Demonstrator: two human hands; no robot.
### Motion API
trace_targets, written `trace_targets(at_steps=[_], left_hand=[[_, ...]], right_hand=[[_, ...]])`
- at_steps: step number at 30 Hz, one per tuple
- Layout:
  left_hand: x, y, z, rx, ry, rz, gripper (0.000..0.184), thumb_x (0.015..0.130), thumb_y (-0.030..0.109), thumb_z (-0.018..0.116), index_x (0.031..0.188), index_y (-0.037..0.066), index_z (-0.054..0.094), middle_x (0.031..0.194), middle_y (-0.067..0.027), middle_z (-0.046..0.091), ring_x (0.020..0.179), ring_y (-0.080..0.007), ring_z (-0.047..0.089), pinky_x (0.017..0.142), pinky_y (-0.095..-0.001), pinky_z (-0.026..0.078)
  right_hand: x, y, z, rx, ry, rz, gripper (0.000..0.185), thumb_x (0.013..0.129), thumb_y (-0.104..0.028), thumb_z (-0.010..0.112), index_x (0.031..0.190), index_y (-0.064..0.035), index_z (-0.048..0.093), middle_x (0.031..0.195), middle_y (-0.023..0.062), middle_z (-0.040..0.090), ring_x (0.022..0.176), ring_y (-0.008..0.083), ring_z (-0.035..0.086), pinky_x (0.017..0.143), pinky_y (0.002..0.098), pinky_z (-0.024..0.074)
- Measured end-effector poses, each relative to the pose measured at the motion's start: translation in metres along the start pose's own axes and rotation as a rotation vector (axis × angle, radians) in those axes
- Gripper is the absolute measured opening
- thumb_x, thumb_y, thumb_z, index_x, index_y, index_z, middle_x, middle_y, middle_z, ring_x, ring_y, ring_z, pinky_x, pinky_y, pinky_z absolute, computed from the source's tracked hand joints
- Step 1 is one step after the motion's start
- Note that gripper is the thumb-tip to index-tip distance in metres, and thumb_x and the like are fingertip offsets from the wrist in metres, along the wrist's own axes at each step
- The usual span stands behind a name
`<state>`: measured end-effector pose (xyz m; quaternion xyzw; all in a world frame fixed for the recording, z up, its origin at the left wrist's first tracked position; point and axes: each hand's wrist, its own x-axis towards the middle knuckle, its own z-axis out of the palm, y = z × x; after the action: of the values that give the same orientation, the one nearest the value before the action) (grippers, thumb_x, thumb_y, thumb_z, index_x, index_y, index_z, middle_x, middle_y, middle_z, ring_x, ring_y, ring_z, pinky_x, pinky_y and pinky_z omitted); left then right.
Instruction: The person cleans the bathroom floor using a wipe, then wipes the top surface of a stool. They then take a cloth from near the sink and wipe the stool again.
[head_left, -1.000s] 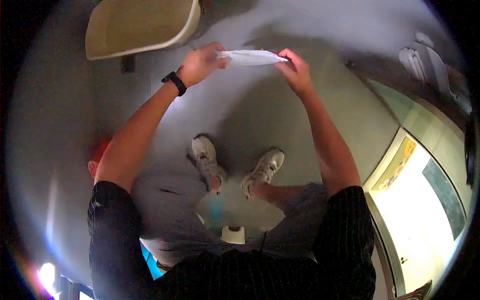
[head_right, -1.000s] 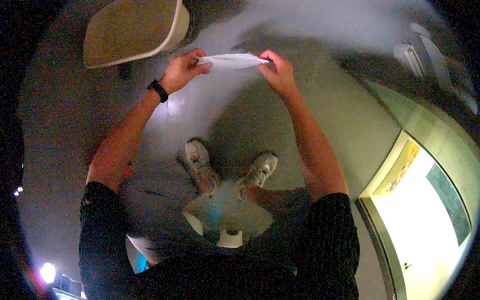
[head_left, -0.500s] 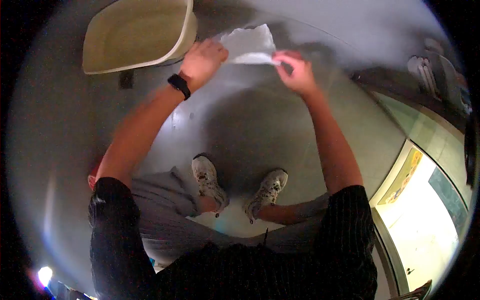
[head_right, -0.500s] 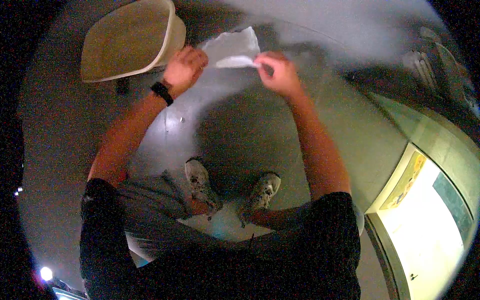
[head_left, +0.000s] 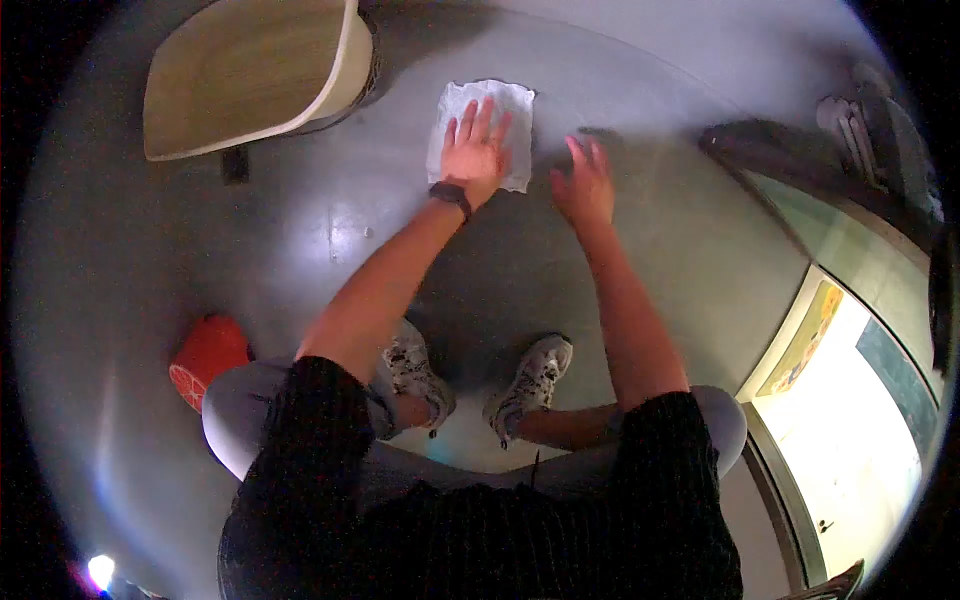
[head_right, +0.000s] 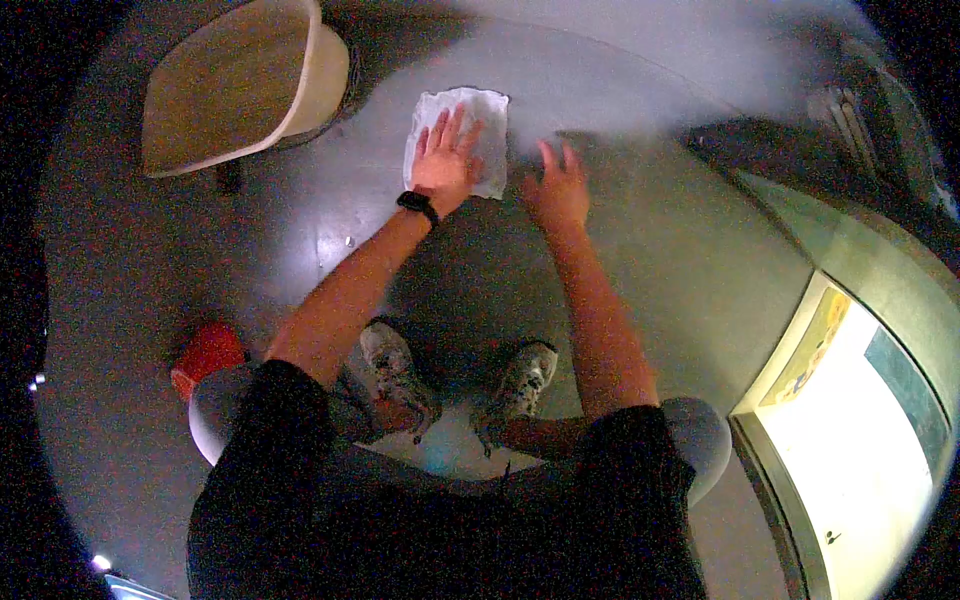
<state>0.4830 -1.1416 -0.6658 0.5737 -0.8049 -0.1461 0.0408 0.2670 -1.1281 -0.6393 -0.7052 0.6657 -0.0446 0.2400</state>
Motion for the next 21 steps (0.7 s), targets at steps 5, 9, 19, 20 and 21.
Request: trace_targets(at_steps=[5,9,19,20,21], left_hand=[[0.012,0.021,0.032,-0.062,0.103,-0.363,0.076,0.095,0.054,0.054,0.16,0.024,0.03,0.169,-0.0135,0.017,0.154,-0.0401,0.018,0.119,-0.0659,0.017],[0.031,-0.04,0.032,0.005,0.102,-0.171,0.084,0.093,0.066,0.052,0.161,0.024,0.028,0.169,-0.0119,0.016,0.154,-0.0379,0.018,0.12,-0.0646,0.013],[0.134,-0.045,0.053,0.16,0.288,-0.363,0.086,0.094,0.067,0.044,0.161,0.016,0.026,0.169,-0.0145,0.016,0.155,-0.0393,0.012,0.119,-0.0675,0.01],[0.141,-0.029,0.055,0.139,0.223,-0.323,0.085,0.095,0.066,0.041,0.162,0.015,0.024,0.169,-0.0133,0.016,0.156,-0.0372,0.012,0.119,-0.0668,0.01],[0.15,-0.013,0.066,0.058,0.272,-0.261,0.085,0.096,0.067,0.038,0.162,0.016,0.022,0.169,-0.0142,0.016,0.155,-0.04,0.012,0.119,-0.0689,0.01]], right_hand=[[-0.038,0.01,-0.014,-0.181,-0.156,0.386,0.116,0.074,-0.04,0.087,0.162,-0.0243,0.013,0.165,0.0276,0.011,0.152,0.049,0.015,0.117,0.0545,0.0357],[-0.065,0.038,0.004,-0.09,-0.279,0.508,0.14,0.061,-0.039,0.095,0.163,-0.0307,0.001,0.167,0.0266,-0.001,0.15,0.0568,0.005,0.116,0.0582,0.0361],[-0.063,0.044,0.0,-0.061,-0.24,0.478,0.142,0.056,-0.037,0.097,0.163,-0.0314,0.004,0.166,0.0276,-0.002,0.147,0.0606,0.01,0.113,0.0625,0.0376],[-0.063,0.042,-0.001,-0.064,-0.246,0.482,0.142,0.056,-0.037,0.097,0.163,-0.0314,0.004,0.166,0.0276,-0.002,0.147,0.0606,0.01,0.113,0.0625,0.0376],[-0.06,0.037,-0.007,-0.061,-0.275,0.501,0.141,0.056,-0.037,0.097,0.163,-0.0309,0.005,0.166,0.0281,-0.001,0.147,0.0615,0.009,0.113,0.0627,0.0371]])
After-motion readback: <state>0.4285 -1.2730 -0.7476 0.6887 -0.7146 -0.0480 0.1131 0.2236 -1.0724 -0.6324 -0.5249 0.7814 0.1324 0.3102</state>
